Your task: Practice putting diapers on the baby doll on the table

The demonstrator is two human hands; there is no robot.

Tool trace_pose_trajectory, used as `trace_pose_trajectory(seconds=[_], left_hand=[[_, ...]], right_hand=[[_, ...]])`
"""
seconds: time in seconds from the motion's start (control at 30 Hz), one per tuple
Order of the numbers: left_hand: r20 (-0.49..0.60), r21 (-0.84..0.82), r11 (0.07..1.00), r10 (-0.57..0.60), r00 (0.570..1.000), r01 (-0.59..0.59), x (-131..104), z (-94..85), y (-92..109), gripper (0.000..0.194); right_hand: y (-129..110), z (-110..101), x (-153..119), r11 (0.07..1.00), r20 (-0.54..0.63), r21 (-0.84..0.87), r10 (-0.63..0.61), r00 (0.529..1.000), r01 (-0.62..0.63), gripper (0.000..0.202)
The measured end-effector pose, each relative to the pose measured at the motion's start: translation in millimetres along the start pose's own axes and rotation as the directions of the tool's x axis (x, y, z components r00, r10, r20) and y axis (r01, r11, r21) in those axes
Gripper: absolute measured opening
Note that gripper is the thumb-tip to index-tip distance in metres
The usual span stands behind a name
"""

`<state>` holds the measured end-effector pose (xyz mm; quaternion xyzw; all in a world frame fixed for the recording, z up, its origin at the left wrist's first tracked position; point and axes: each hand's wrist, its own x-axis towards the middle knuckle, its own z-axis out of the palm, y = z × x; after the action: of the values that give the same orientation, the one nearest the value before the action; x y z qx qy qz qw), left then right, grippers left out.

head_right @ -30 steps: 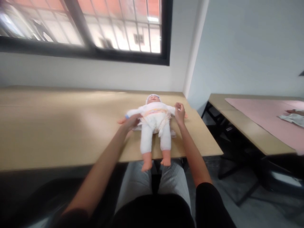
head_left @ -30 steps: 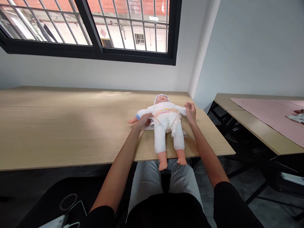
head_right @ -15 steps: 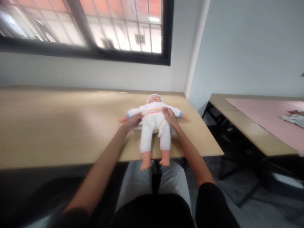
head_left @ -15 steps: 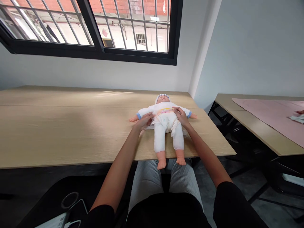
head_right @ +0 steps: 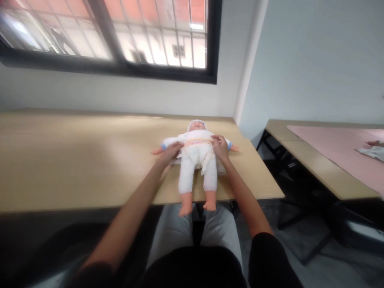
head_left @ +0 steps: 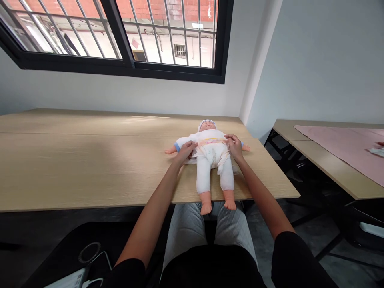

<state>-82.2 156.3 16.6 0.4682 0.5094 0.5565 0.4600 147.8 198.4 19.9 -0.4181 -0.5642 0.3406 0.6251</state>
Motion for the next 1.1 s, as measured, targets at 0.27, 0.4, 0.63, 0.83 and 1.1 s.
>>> trace_pose_trajectory(seconds=[0.27, 0.4, 0.63, 0.83, 1.1], left_hand=[[-0.305, 0.221, 0.923, 0.371, 0.877, -0.313, -9, 7.4, 18, 0.015], [-0.346, 0.304, 0.864, 0.492, 0.799, -0.401, -8, 9.9, 19, 0.019], [-0.190, 0.388, 0.822, 0.515, 0.836, -0.418, -7, 23.1, 22, 0.025], [0.326, 0.550, 0.461, 0.649, 0.687, -0.696, -20, 60.8, 63, 0.021], [0.761, 0.620, 0.102, 0.163, 0.628, -0.778, -10, 133.6, 71, 0.032]], right_hand=[[-1, 2, -3, 0.998, 0.150, -0.003, -0.068, 0.986, 0.070, 0.022], [5, 5, -2, 0.997, 0.152, -0.014, -0.070, 0.986, 0.073, 0.023], [20, -5, 11, 0.999, 0.168, -0.036, -0.014, 0.986, 0.020, 0.023], [37, -42, 25, 0.992, 0.317, -0.103, 0.108, 0.942, -0.079, 0.027], [9, -77, 30, 0.919, 0.764, -0.393, 0.348, 0.544, -0.037, 0.024]])
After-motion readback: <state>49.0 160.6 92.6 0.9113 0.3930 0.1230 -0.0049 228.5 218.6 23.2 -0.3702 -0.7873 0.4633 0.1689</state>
